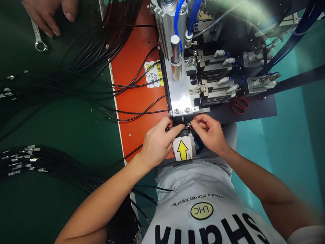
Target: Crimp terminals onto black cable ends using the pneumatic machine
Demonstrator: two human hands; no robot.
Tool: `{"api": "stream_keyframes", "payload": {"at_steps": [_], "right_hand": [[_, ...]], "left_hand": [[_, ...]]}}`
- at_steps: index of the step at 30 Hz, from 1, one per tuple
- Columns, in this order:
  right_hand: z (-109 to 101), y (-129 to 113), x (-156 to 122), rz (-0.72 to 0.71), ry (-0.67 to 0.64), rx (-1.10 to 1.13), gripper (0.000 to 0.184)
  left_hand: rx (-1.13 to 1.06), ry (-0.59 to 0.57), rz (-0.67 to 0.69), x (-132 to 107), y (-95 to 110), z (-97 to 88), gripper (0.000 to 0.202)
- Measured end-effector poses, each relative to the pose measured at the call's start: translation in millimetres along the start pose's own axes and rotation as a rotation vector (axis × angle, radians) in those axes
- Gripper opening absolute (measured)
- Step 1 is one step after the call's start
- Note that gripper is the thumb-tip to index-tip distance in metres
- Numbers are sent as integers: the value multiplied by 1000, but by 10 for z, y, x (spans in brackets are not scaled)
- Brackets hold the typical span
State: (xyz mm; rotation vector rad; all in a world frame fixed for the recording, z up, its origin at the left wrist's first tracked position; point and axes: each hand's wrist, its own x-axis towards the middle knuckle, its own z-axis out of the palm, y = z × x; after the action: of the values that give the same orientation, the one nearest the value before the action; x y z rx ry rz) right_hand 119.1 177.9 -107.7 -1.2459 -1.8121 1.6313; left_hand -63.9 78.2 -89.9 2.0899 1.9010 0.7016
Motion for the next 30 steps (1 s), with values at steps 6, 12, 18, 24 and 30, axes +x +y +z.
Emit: {"api": "stream_keyframes", "payload": {"at_steps": [6, 12, 18, 24, 30], "right_hand": [[-7, 7, -27, -45, 38, -37, 20], [3, -30, -29, -146, 77, -161, 13], [44, -46, -51, -298, 139, -268, 8], [140, 0, -50, -276, 185, -261, 7], [202, 69, -55, -225, 221, -160, 5]], "left_hand": [[11, 6, -1, -3, -9, 9, 31], [3, -3, -13, -9, -9, 8, 32], [-6, 7, -10, -15, -21, 20, 31], [10, 23, -2, -23, -36, 28, 30], [6, 20, 0, -27, -47, 28, 30]]}}
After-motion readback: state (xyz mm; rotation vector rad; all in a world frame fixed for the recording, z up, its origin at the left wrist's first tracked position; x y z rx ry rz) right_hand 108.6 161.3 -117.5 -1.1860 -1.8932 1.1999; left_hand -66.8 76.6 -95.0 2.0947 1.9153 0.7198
